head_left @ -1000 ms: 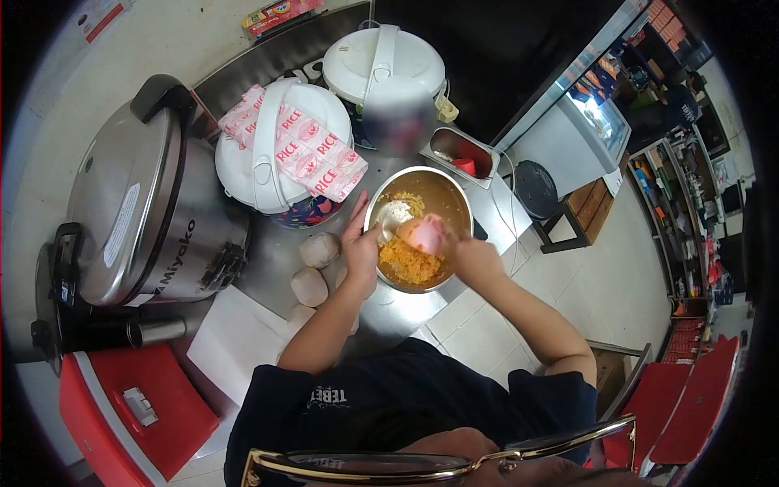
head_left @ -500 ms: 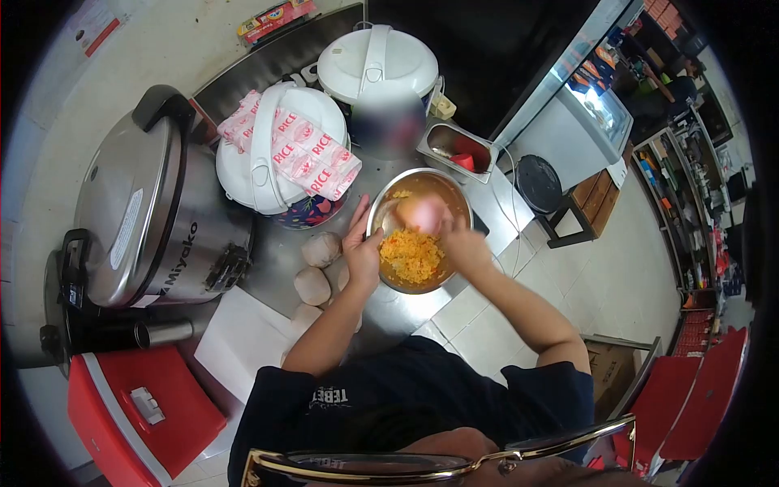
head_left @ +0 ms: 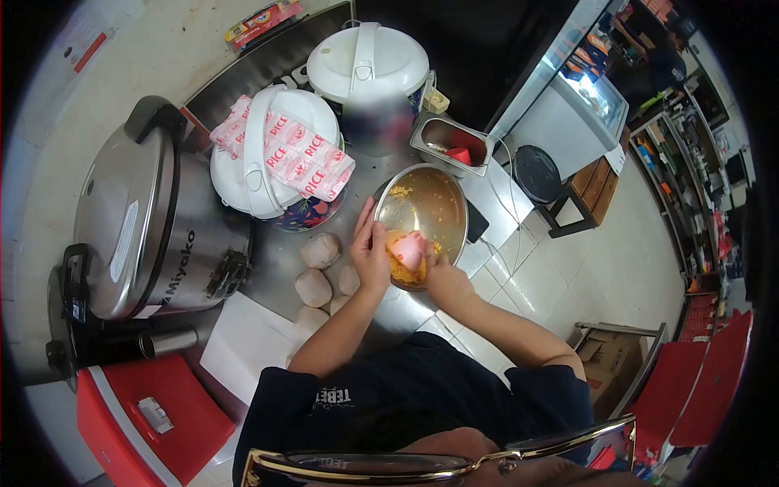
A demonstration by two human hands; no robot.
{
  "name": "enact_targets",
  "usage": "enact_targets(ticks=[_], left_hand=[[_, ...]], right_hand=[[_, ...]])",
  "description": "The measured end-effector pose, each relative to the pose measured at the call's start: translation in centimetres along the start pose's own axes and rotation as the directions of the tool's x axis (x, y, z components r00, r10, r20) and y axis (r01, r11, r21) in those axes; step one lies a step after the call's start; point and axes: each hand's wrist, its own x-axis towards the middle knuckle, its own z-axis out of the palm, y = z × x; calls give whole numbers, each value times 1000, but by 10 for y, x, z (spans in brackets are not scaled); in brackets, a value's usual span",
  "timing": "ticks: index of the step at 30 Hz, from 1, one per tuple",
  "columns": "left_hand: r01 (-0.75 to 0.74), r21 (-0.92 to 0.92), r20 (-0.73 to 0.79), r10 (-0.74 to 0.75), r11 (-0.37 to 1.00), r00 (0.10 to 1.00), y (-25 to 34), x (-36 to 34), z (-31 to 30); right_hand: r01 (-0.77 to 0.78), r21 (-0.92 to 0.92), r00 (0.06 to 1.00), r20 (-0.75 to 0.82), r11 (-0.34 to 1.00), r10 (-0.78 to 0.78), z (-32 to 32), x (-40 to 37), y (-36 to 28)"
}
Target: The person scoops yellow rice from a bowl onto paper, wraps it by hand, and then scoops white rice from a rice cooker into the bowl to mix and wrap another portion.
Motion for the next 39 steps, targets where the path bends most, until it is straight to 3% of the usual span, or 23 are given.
enact_targets(ticks=[2, 6, 9, 11, 14, 19, 21, 27, 32, 39], left_hand=[[-17, -31, 45, 19, 999, 999, 4, -2, 3], [-41, -89, 113, 51, 995, 992, 10, -6, 9], [60, -202, 119, -36, 978, 992, 9, -7, 8], [110, -379, 106, -75, 919, 992, 4, -9, 7], [111, -317, 73, -93, 942, 993, 1, -5, 5], [123, -209, -15, -129, 970, 992, -7, -3, 0], [190, -413, -62, -235, 891, 970, -5, -3, 1], [178, -359, 1, -190, 916, 982, -15, 0, -3], [194, -407, 9, -208, 892, 978, -18, -1, -1], [137, -274, 1, -142, 952, 990, -16, -3, 0]], right_hand=[[124, 29, 983, -139, 992, -118, -7, -11, -16], [85, 185, 995, -72, 979, -73, -22, -7, -24], [95, 355, 993, -97, 930, -64, -20, 0, -21], [162, 498, 985, -135, 852, -109, -25, 6, -11], [23, 449, 999, -36, 893, -8, -34, 23, 6], [77, 327, 997, -24, 942, -73, -39, 17, -4], [83, 288, 997, -27, 954, -79, -34, 13, -14], [99, 258, 990, -122, 961, -69, -37, -10, -29], [120, 359, 983, -174, 926, -60, -28, -8, -27], [164, 603, 972, -232, 781, -25, -26, 6, -18]])
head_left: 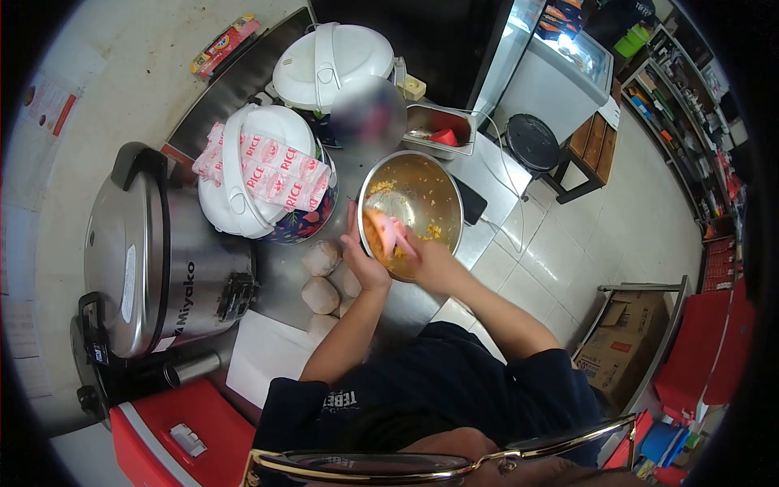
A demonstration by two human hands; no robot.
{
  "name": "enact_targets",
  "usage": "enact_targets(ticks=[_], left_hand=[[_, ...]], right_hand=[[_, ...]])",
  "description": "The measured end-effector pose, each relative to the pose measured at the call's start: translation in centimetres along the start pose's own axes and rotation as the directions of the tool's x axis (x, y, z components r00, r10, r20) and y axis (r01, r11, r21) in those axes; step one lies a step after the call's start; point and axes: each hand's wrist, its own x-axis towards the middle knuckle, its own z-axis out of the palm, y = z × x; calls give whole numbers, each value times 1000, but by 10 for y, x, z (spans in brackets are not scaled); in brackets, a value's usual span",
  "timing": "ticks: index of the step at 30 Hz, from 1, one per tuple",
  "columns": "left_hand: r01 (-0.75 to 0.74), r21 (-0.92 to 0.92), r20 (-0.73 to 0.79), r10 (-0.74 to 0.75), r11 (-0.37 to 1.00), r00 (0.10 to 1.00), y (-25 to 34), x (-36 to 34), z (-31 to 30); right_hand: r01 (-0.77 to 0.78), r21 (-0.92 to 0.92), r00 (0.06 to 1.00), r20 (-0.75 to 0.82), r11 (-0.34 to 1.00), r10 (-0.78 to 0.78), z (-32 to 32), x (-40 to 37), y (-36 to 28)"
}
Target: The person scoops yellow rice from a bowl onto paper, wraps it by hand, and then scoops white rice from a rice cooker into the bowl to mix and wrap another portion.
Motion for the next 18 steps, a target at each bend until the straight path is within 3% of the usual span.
enact_targets(ticks=[2, 4, 6, 7, 10, 11, 12, 14, 18], left_hand=[[-2, -11, 14, 3, 1000, 1000, 3, -1, 0], [2, 1, -37, -2, 1000, 999, 10, 3, -1], [54, -104, -17, -56, 993, 998, 10, 4, -4], [42, -95, -38, -46, 995, 998, 13, 4, -1], [57, -164, -75, -70, 985, 995, 14, 3, 5], [44, -67, -84, -50, 997, 995, 13, 5, 4], [32, 34, -92, -29, 999, 995, 11, 5, 2], [30, 52, -100, -24, 998, 995, 8, 7, -2], [52, -16, -129, -53, 999, 990, 12, 7, 2]], right_hand=[[-301, 350, 928, 321, 887, 188, -32, 12, -1], [-377, 329, 902, 341, 866, 263, -38, 19, 9], [-99, -43, 995, 4, 994, 99, -15, 27, 40], [-40, -14, 994, 101, 999, 42, -13, 31, 51], [-5, 24, 991, 132, 1000, 2, -1, 32, 48], [-88, -158, 976, 182, 984, 116, -8, 26, 21], [-88, -156, 976, 184, 984, 117, -4, 17, 9], [30, -419, 995, 102, 907, 15, 3, 0, -6], [12, -389, 997, 72, 921, 18, -9, 6, -2]])
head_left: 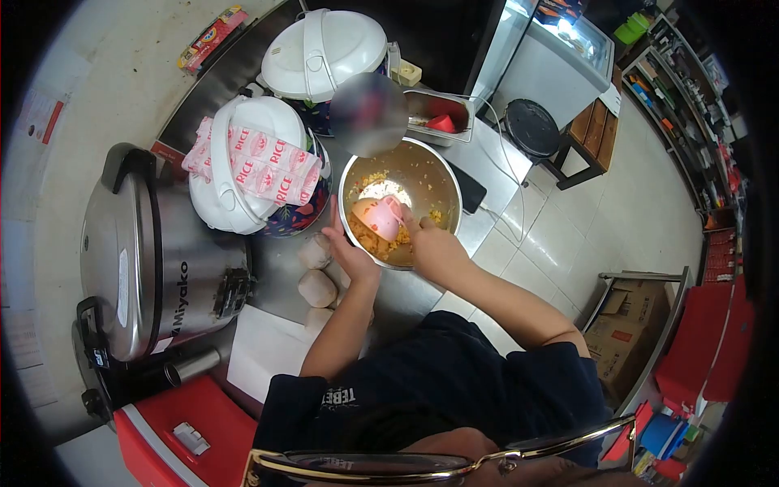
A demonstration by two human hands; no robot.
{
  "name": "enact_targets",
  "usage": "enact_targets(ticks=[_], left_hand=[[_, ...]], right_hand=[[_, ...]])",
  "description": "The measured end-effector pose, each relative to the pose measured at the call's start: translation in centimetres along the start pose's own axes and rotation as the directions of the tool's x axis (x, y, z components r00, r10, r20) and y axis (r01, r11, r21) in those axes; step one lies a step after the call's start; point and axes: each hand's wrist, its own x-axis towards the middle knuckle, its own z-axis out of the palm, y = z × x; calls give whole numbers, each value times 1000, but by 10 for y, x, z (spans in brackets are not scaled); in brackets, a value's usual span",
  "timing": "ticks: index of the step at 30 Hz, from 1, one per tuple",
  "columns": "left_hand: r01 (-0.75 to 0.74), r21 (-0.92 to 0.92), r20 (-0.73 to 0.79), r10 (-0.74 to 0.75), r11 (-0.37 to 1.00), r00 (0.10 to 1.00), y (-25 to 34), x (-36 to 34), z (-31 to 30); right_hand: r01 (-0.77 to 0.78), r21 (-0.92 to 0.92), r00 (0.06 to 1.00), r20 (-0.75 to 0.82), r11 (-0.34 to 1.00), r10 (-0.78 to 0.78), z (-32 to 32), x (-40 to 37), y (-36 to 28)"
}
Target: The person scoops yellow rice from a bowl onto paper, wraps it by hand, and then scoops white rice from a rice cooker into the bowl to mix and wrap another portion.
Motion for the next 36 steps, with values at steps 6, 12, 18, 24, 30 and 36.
enact_targets(ticks=[6, 12, 18, 24, 30, 36], left_hand=[[3, -24, 54, -1, 1000, 999, -12, 1, -7], [16, 30, 41, -17, 999, 999, -16, -2, -10], [1, -80, 37, 2, 997, 999, -15, -2, -8], [-49, 47, -40, 51, 998, 998, -5, 0, -8], [-67, 132, -23, 70, 989, 997, -14, 2, -6], [-20, -58, 11, 21, 998, 1000, -5, 6, -8]], right_hand=[[-16, -9, 997, 75, 1000, 17, 3, 0, -8], [4, 136, 1000, 9, 991, -5, 20, -9, -13], [-188, 625, 975, 212, 757, 67, 0, 10, 5], [-271, 679, 948, 310, 682, 67, 7, 49, 61], [35, -81, 999, -31, 996, -38, 13, 38, 19], [142, 63, 982, 114, 988, -149, 17, 6, 18]])
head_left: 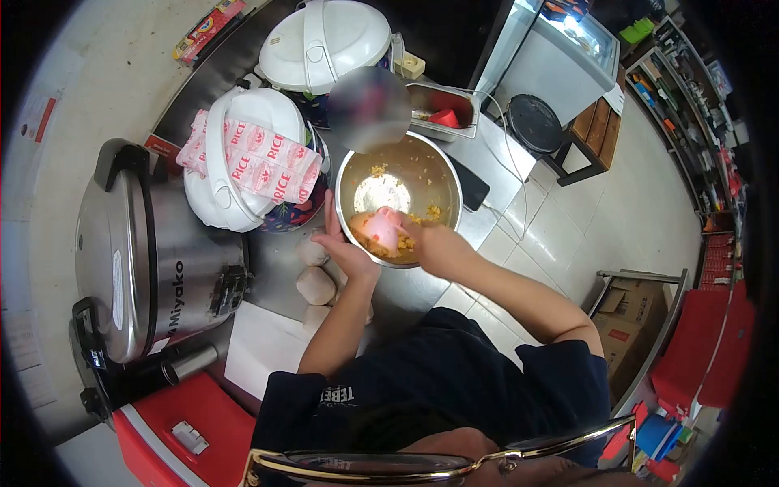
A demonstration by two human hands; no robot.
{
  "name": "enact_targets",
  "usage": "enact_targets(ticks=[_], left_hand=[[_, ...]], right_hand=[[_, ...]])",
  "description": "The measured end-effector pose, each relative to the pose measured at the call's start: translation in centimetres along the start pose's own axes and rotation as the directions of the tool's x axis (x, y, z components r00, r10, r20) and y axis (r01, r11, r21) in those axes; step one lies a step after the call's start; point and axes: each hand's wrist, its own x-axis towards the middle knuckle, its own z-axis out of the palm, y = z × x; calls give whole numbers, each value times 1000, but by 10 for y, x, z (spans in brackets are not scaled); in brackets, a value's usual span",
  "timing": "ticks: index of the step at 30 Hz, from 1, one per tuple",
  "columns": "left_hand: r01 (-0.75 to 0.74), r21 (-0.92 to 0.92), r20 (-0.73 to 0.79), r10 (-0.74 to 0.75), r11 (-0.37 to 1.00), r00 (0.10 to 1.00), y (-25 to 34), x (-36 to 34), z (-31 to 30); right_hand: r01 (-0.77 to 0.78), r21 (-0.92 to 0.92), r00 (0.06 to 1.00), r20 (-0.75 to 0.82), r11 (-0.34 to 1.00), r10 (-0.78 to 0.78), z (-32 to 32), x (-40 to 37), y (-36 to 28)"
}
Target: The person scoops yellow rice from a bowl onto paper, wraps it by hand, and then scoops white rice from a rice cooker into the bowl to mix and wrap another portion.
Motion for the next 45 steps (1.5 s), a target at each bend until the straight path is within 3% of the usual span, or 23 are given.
enact_targets(ticks=[4, 6, 9, 11, 12, 13, 14, 16, 17, 18, 20, 22, 24, 25, 26, 28, 33, 36, 40, 41, 42, 43, 45], left_hand=[[-20, -7, 29, 20, 1000, 999, -13, 0, 3], [-16, 0, 37, 16, 1000, 999, -6, -7, 11], [-142, 243, 142, 110, 960, 984, -12, -9, 7], [-142, 196, 131, 118, 970, 984, -12, -9, 10], [-140, 151, 119, 122, 979, 985, -11, -8, 12], [-134, 140, 119, 118, 981, 986, -8, -9, 13], [-141, 133, 120, 125, 981, 985, -7, -9, 13], [-158, 244, 84, 141, 957, 986, -6, -10, 9], [-143, 202, 68, 132, 969, 989, -3, -10, 11], [-145, 202, 67, 134, 969, 989, -3, -9, 11], [-133, 145, 13, 132, 980, 991, -4, -7, 11], [-164, 204, 22, 163, 965, 986, -5, -7, 10], [-195, 262, 31, 194, 945, 981, -6, -7, 8], [-227, 318, 52, 223, 920, 974, -6, -7, 7], [-259, 372, 75, 249, 891, 966, -7, -7, 7], [-267, 374, 87, 253, 888, 964, -10, -7, 6], [-235, 332, 116, 208, 913, 971, -6, -12, 15], [-244, 282, 151, 208, 928, 966, -8, -12, 12], [-228, 239, 134, 200, 944, 971, -11, -9, 7], [-223, 257, 108, 202, 940, 973, -11, -8, 5], [-219, 274, 82, 204, 936, 975, -11, -7, 4], [-232, 308, 89, 214, 923, 973, -11, -8, 2], [-247, 357, 75, 236, 901, 969, -15, -8, -2]], right_hand=[[-122, -14, 992, -37, 992, 122, 7, 0, -13], [-88, 72, 995, -34, 994, 91, 5, -8, -23], [-77, 255, 992, -81, 964, 100, -6, -5, -18], [-66, 343, 987, -116, 937, 112, -18, 0, -11], [-187, 623, 980, 69, 759, 184, -31, 3, -8], [-323, 808, 946, 264, 494, 187, -41, 6, -3], [-317, 805, 948, 258, 501, 185, -40, 10, 7], [-350, 907, 936, 328, 234, 128, -27, 17, 31], [-379, 900, 924, 355, 218, 142, -32, 15, 37], [-379, 899, 924, 355, 220, 141, -34, 15, 44], [-313, 786, 947, 217, 533, 237, -38, 18, 57], [-339, 741, 939, 226, 579, 261, -47, 18, 63], [-305, 369, 949, 43, 878, 311, -60, 15, 56], [-190, 179, 977, -64, 965, 205, -36, 20, 77], [-193, 179, 976, -63, 965, 207, -29, 20, 77], [-149, -33, 986, 71, 988, 151, -12, 15, 61], [-150, 93, 989, 6, 984, 150, -11, -11, -19], [-53, 269, 993, -92, 962, 81, -7, -9, -14], [10, 346, 978, -199, 938, 63, -7, 9, 3], [-156, 613, 985, 37, 775, 169, -21, 13, 7], [-348, 775, 938, 290, 528, 192, -31, 17, 12], [-380, 803, 925, 326, 460, 195, -26, 22, 24], [-359, 802, 933, 298, 477, 201, -26, 23, 34]])
